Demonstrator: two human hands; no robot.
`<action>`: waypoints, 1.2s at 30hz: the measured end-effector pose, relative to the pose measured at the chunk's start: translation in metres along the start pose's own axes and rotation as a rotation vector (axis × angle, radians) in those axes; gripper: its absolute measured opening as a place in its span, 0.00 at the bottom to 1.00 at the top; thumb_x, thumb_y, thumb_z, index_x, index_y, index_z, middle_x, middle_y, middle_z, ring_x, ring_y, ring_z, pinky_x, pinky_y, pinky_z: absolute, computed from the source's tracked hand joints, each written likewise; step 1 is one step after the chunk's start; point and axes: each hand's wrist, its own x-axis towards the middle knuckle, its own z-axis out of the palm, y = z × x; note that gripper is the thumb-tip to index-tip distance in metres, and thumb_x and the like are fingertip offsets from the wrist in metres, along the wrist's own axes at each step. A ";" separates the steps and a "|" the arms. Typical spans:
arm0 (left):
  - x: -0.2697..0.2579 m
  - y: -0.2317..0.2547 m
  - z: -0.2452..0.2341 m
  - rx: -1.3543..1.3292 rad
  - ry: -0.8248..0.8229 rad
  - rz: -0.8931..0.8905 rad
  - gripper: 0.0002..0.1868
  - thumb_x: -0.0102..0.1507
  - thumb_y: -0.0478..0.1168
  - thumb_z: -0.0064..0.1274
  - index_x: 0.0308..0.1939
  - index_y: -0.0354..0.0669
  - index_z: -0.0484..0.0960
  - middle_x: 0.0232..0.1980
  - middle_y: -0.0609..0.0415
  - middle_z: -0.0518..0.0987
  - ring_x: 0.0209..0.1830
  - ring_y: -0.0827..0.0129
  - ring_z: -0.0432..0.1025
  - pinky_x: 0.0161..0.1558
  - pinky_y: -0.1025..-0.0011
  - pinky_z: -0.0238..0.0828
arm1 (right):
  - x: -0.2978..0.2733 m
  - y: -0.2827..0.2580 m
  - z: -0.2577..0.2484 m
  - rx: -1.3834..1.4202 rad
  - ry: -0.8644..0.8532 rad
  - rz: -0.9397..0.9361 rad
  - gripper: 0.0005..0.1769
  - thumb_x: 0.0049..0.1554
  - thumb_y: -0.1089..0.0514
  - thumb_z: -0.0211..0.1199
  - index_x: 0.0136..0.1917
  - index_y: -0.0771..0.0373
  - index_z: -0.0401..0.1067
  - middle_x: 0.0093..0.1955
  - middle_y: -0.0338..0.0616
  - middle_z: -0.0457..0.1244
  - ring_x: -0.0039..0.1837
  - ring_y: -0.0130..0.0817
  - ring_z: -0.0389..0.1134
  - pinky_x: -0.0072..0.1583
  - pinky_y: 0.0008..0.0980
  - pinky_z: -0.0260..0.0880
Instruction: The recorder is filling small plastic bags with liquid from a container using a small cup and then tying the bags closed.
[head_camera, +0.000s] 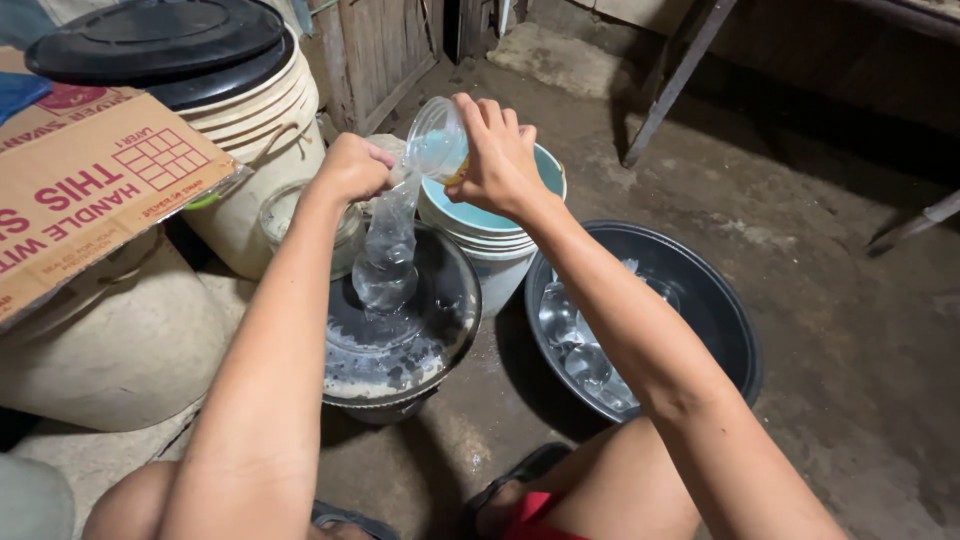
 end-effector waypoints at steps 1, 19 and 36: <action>-0.002 0.001 0.000 0.000 0.000 -0.002 0.13 0.49 0.29 0.63 0.38 0.33 0.87 0.27 0.50 0.82 0.22 0.72 0.75 0.24 0.72 0.69 | 0.001 -0.001 0.000 0.001 -0.002 0.000 0.65 0.30 0.49 0.82 0.75 0.59 0.53 0.66 0.52 0.57 0.66 0.54 0.58 0.60 0.55 0.56; -0.001 0.002 0.000 0.008 0.013 0.008 0.11 0.49 0.28 0.64 0.36 0.35 0.88 0.28 0.51 0.83 0.24 0.72 0.76 0.27 0.72 0.71 | 0.009 0.001 -0.007 -0.121 -0.020 -0.066 0.61 0.29 0.52 0.78 0.73 0.57 0.55 0.64 0.51 0.58 0.65 0.54 0.58 0.58 0.55 0.55; -0.003 0.001 0.001 -0.027 0.016 0.035 0.12 0.49 0.27 0.63 0.37 0.32 0.88 0.30 0.49 0.84 0.26 0.71 0.76 0.30 0.71 0.72 | 0.014 -0.001 -0.005 -0.187 -0.018 -0.106 0.62 0.27 0.56 0.78 0.73 0.58 0.56 0.64 0.52 0.58 0.64 0.54 0.59 0.57 0.54 0.54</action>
